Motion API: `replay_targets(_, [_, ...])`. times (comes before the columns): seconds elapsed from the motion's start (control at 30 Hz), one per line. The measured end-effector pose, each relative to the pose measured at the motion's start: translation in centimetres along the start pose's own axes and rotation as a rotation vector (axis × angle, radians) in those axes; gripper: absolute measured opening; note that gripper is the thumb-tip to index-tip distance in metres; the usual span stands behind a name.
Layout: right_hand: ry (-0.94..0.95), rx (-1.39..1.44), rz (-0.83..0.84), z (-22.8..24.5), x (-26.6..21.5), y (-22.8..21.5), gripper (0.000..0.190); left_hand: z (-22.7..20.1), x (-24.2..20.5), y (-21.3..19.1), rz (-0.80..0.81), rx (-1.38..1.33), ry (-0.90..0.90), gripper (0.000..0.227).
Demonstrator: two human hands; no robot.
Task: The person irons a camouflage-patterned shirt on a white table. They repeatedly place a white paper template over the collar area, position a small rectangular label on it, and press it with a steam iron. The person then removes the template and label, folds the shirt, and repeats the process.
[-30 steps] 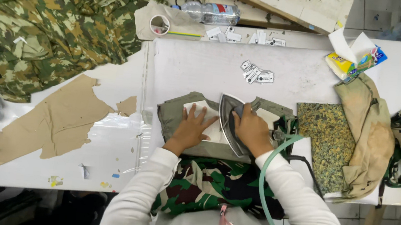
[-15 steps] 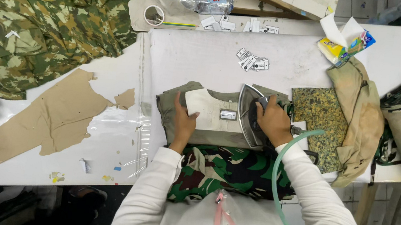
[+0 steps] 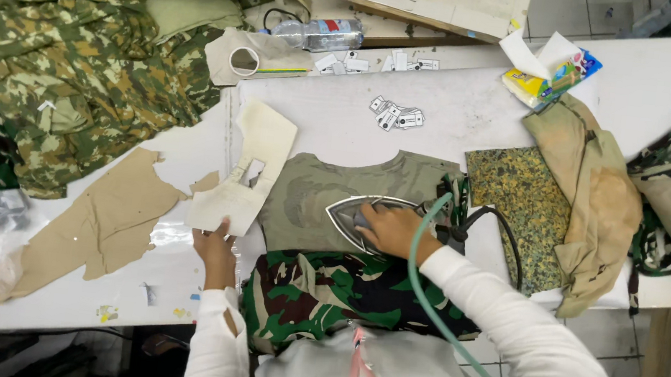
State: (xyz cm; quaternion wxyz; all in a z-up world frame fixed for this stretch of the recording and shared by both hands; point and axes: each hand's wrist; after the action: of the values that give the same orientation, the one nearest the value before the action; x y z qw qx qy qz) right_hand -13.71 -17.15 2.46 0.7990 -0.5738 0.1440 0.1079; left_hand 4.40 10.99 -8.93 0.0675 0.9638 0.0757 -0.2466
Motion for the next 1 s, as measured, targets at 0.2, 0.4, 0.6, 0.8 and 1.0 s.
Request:
replay_targets(0.2, [0.352,0.071,-0.06,-3.8,2.0,-0.3,0.035,-0.6,0.8,6.4,0.067,0.101,-0.04,0.063])
replay_targets(0.4, [0.826,0.071,0.069,-13.8,-3.7,-1.3,0.039,1.9,5.7,6.7,0.149,0.622,0.007,0.051])
replay_targets(0.6, [0.89,-0.037,-0.227,-22.1,-12.1,2.3,0.054,-3.9,-10.3,6.5,0.794,0.716,0.391,0.045])
replay_targets(0.8, [0.457,-0.344,-0.591,-11.7,-11.6,1.8,0.053,-4.4,-13.8,1.0,1.329,1.045,0.483,0.057])
replay_targets(1.0, [-0.267,0.112,-0.147,0.0,-12.0,7.7,0.033,-1.4,-13.2,0.0,1.082,1.023,0.708,0.012])
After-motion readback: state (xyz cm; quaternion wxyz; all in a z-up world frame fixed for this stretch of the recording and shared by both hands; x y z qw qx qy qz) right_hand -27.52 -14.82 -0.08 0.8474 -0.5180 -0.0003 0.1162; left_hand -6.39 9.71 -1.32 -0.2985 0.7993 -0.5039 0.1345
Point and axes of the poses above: each hand's wrist, its own x-axis towards the middle knuckle, its own y-axis out of the palm, z = x × y, and after that the axes turned 7 degrees about z, right-handed
